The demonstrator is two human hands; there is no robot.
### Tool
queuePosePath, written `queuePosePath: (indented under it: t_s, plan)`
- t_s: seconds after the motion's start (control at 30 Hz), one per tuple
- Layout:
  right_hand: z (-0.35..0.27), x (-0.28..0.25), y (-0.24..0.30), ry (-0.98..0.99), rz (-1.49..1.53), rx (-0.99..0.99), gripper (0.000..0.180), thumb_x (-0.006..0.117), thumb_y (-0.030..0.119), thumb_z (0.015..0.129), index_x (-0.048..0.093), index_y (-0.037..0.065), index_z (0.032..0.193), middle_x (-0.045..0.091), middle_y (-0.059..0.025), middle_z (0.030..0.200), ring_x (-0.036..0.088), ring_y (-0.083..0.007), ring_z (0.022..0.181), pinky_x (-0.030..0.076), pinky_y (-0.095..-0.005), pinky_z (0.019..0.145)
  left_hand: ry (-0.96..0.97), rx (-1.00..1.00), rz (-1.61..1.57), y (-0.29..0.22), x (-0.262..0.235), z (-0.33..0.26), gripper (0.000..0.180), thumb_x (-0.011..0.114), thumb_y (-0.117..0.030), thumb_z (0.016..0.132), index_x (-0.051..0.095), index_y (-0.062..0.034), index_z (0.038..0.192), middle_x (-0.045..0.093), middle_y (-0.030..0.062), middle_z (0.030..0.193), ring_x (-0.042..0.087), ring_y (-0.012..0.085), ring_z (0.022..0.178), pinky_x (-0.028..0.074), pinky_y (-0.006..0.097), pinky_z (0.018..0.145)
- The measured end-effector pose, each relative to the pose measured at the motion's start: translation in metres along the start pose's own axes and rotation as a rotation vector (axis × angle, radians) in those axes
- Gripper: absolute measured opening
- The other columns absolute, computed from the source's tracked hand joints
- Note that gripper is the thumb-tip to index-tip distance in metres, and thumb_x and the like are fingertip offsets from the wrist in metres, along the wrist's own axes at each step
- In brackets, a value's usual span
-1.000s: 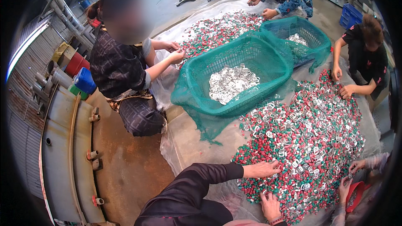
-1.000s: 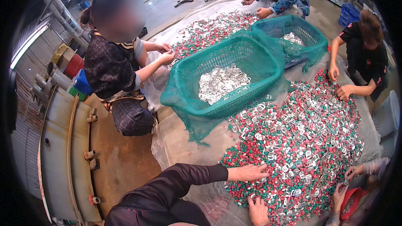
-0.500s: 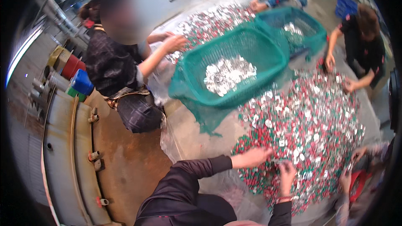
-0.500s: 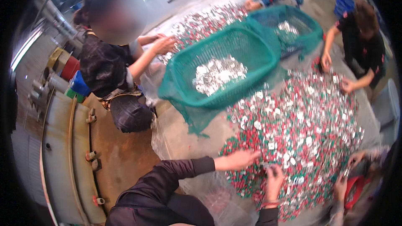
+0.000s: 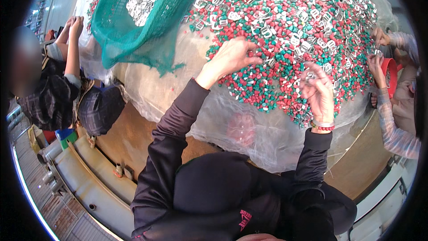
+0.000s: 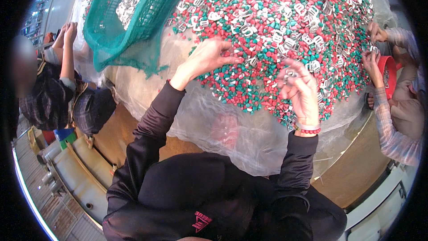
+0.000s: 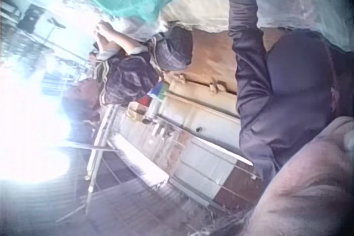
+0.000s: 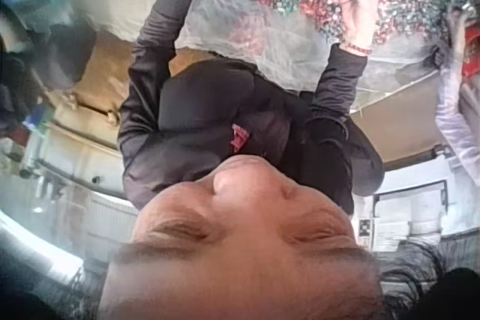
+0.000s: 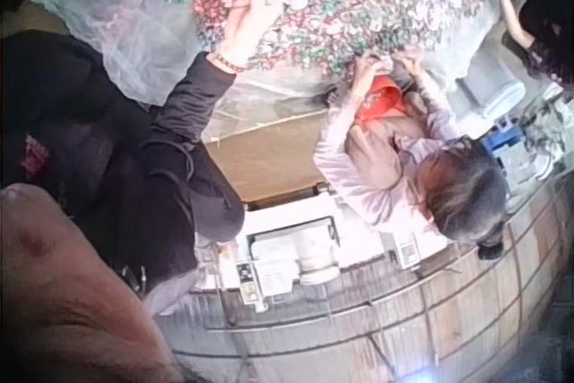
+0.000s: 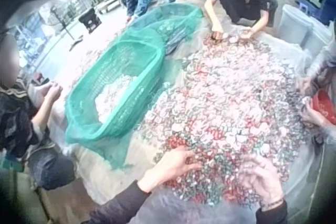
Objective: The person sits on the floor and sorts a large pile of red, green, and white plastic bottle caps by hand. They pick up individual caps and place them into a green mesh basket. Other workers are visible nearby performing similar sorting tasks.
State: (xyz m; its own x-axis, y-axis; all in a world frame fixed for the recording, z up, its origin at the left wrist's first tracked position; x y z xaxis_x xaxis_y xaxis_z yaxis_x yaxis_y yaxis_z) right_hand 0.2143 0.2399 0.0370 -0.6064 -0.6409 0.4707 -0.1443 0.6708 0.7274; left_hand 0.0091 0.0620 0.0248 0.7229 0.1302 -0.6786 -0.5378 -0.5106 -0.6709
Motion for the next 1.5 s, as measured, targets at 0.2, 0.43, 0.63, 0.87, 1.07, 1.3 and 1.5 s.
queuePosePath:
  t_s: [0.2,0.43,0.63,0.87,1.07,1.3,1.5]
  plan:
    - [0.035,0.021,-0.051,-0.037,-0.907,-0.242,0.042,0.068,0.012,0.085,0.058,0.009,0.125,0.050,0.0040,0.070,0.048,-0.0064,0.061,0.041,-0.0228,0.054,0.020,0.033,-0.323,0.006,0.010,0.008,0.033,0.072,-0.026,0.083,0.065,-0.0063,0.109,0.065,0.0133,0.091,0.062,0.0236,0.074,0.049,0.036,0.068]
    - [0.034,0.024,-0.100,-0.121,-1.390,-0.277,0.022,0.067,0.024,0.085,0.064,0.004,0.092,0.067,-0.0159,0.084,0.065,-0.0355,0.077,0.049,-0.0439,0.063,0.228,-0.218,-1.724,0.017,0.008,-0.005,0.035,0.052,-0.040,0.098,0.059,-0.0053,0.097,0.057,0.0028,0.092,0.047,0.0065,0.062,0.031,0.017,0.041]
    - [0.005,0.004,-0.090,-0.153,-0.816,0.021,0.028,0.067,0.025,0.089,0.072,0.002,0.104,0.072,-0.0026,0.077,0.059,-0.0062,0.066,0.048,-0.0265,0.062,0.220,-0.112,-0.874,0.017,0.026,0.001,0.021,0.068,-0.024,0.088,0.061,-0.0082,0.100,0.061,-0.0002,0.085,0.058,0.0111,0.065,0.045,0.026,0.049]
    - [0.009,-0.001,-0.028,-0.215,-0.297,-0.060,0.013,0.071,0.008,0.086,0.071,0.002,0.098,0.068,-0.0013,0.080,0.055,-0.0044,0.065,0.042,-0.0202,0.056,-0.148,0.261,0.393,-0.004,0.071,0.029,0.017,0.068,-0.018,0.082,0.059,-0.0045,0.088,0.054,0.0133,0.090,0.065,0.0325,0.074,0.053,0.044,0.061]
    - [0.001,0.012,-0.001,0.186,0.306,-0.161,0.025,0.056,0.026,0.095,0.053,0.002,0.086,0.052,-0.0105,0.093,0.058,-0.0210,0.080,0.046,-0.0261,0.048,-0.241,0.197,-0.090,0.017,0.016,0.032,0.023,0.076,-0.031,0.076,0.073,-0.0110,0.086,0.056,0.0092,0.079,0.059,0.0260,0.077,0.047,0.039,0.068]
    - [0.033,0.016,-0.025,0.060,-0.151,-0.013,0.032,0.059,0.022,0.096,0.060,-0.002,0.118,0.061,-0.0044,0.079,0.052,-0.0049,0.057,0.032,-0.0151,0.038,-0.208,0.009,0.155,0.028,0.004,0.008,0.025,0.073,-0.027,0.081,0.062,-0.0047,0.086,0.064,0.0152,0.089,0.066,0.0344,0.077,0.051,0.042,0.065]
    - [0.058,0.026,-0.075,-0.217,-1.443,-0.406,0.024,0.063,0.013,0.086,0.065,0.005,0.109,0.066,-0.0176,0.098,0.065,-0.0354,0.090,0.052,-0.0447,0.075,-0.219,0.233,-0.647,0.012,-0.002,0.008,0.030,0.061,-0.029,0.094,0.058,-0.0017,0.107,0.066,0.0061,0.097,0.066,0.0184,0.072,0.050,0.030,0.058]
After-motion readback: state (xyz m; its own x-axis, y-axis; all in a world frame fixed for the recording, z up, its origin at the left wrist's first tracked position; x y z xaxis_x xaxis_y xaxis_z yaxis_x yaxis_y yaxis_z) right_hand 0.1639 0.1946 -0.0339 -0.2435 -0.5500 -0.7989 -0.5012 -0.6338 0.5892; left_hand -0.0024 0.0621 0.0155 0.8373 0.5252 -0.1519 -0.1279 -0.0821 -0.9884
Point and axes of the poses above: each hand's wrist, its own z-axis towards the middle knuckle, its own x-axis out of the palm, y = z × x, the point moved 2 cm from there along z, towards the middle knuckle
